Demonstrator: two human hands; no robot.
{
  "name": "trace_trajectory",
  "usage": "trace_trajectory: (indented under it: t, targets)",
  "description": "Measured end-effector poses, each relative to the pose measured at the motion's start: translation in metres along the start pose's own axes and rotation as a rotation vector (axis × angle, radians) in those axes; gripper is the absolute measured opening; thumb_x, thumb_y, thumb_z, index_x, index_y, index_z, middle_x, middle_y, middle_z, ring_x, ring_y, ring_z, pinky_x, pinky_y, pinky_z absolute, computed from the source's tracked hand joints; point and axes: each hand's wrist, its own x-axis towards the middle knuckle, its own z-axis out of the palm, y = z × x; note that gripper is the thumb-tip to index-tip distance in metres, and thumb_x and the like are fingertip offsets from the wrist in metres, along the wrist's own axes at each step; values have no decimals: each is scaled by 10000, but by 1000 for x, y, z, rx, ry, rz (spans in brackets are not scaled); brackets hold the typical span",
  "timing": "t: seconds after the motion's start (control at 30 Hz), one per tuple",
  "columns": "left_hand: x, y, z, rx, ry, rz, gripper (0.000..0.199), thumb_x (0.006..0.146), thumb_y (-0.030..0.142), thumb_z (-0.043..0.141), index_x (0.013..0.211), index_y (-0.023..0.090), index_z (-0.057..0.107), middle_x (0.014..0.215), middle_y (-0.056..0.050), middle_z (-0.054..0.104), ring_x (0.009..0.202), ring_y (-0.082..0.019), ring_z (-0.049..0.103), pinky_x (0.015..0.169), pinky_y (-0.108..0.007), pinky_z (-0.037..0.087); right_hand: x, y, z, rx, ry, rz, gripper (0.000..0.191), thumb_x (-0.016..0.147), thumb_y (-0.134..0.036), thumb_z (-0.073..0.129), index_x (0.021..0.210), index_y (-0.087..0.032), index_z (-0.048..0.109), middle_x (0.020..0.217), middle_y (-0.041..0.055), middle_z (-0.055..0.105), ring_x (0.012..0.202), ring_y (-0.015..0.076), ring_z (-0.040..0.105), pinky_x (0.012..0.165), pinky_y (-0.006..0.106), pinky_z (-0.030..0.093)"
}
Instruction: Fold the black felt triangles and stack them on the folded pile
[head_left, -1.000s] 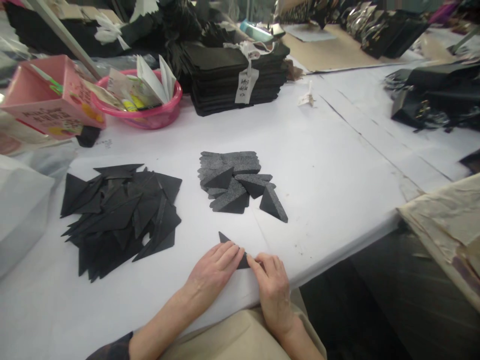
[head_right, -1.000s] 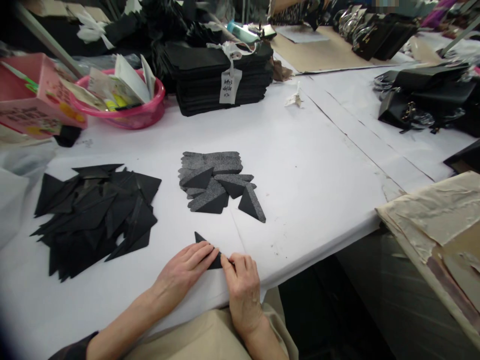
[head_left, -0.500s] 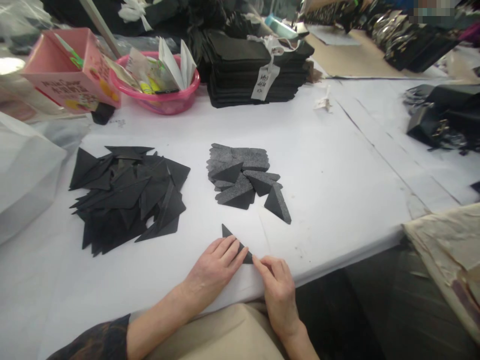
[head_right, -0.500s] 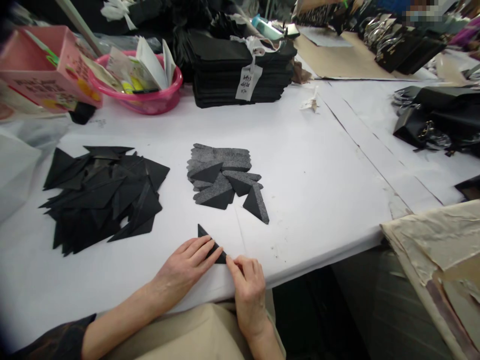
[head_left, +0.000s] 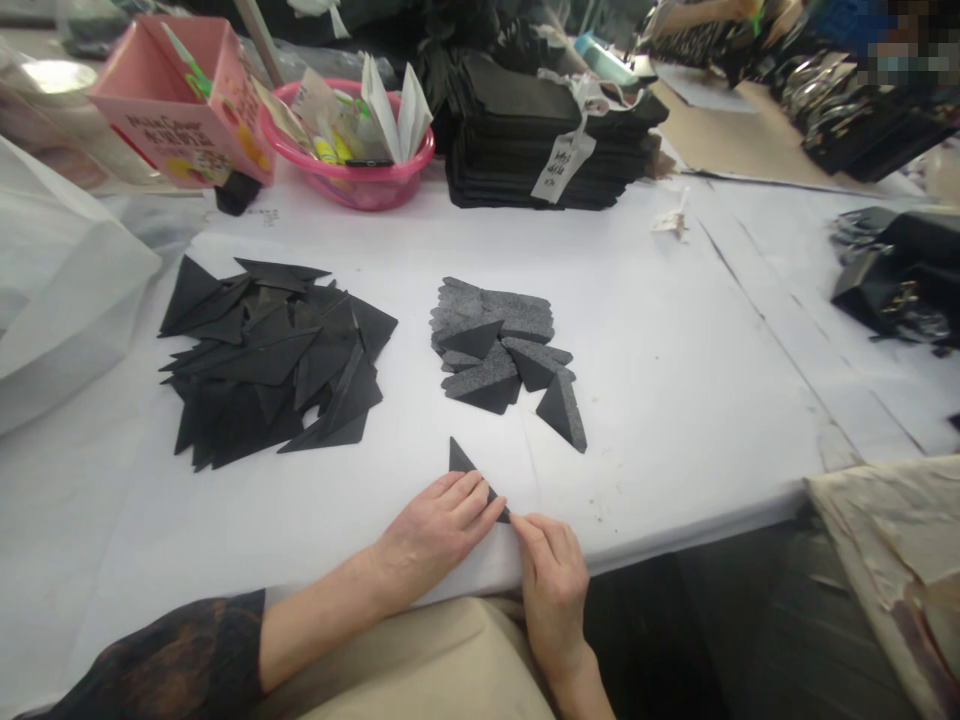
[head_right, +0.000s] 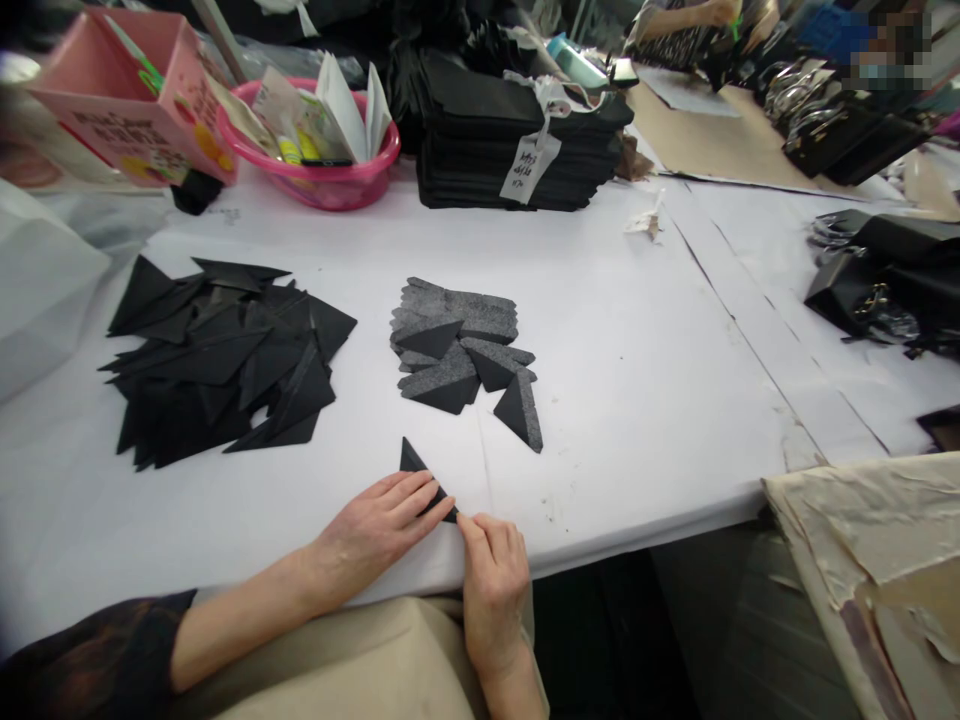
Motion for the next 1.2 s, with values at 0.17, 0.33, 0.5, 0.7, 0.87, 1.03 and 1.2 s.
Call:
trace_trajectory:
  t: [0.17,0.33,0.5,0.7,0.87,1.03,1.2]
  targets:
    - [1,4,0,3,0,-14,281,1009,117,401,1249,90,547,1213,-131,593,1182,-263,548,993,-411,460,-1,0,0,-19,-4,-8,246,953,-88,520,1114,-201,668,963,70,635,874,177,583,784,334,494]
    - [4,6,2,-38,-30,0,281,1023,84,344,1225,95,541,1174,-99,604,1171,-197,544,1043,-368,430,-1,-2,0,-9,-9,8,229,965,-105,502,1091,-204,667,963,65,636,876,170,584,786,328,494]
    - [4,5,2,-42,-7,2,260,1017,105,388,1222,93,547,1152,-108,611,1150,-212,556,993,-374,448,-1,-1,-1,10,15,71,192,970,-154,516,1111,-191,642,951,61,647,883,171,599,801,324,504]
    - [4,4,1,-72,26,7,245,995,125,467,1217,110,570,1121,-103,617,1129,-236,564,961,-371,460,-3,1,-2,-20,-19,36,214,962,-135,528,1103,-211,670,942,66,633,858,172,586,782,324,492]
    - [5,5,-1,-61,22,19,247,994,116,463,1216,93,570,1137,-115,610,1151,-245,551,989,-381,445,-4,3,-2,-66,-26,-14,227,946,-111,547,1114,-200,670,931,74,625,832,176,572,761,329,478]
    - [7,6,-3,-46,-26,30,271,1019,97,379,1217,99,564,1172,-99,597,1174,-224,533,1016,-365,423,-4,3,-2,-87,-36,-43,238,940,-92,545,1117,-194,667,922,78,617,824,178,564,747,327,473]
    - [4,5,0,-63,11,21,259,1023,122,398,1218,111,568,1141,-94,607,1156,-230,539,977,-369,434,-5,6,-2,-85,-43,-52,261,937,-80,549,1145,-195,656,927,77,611,823,174,552,746,326,468]
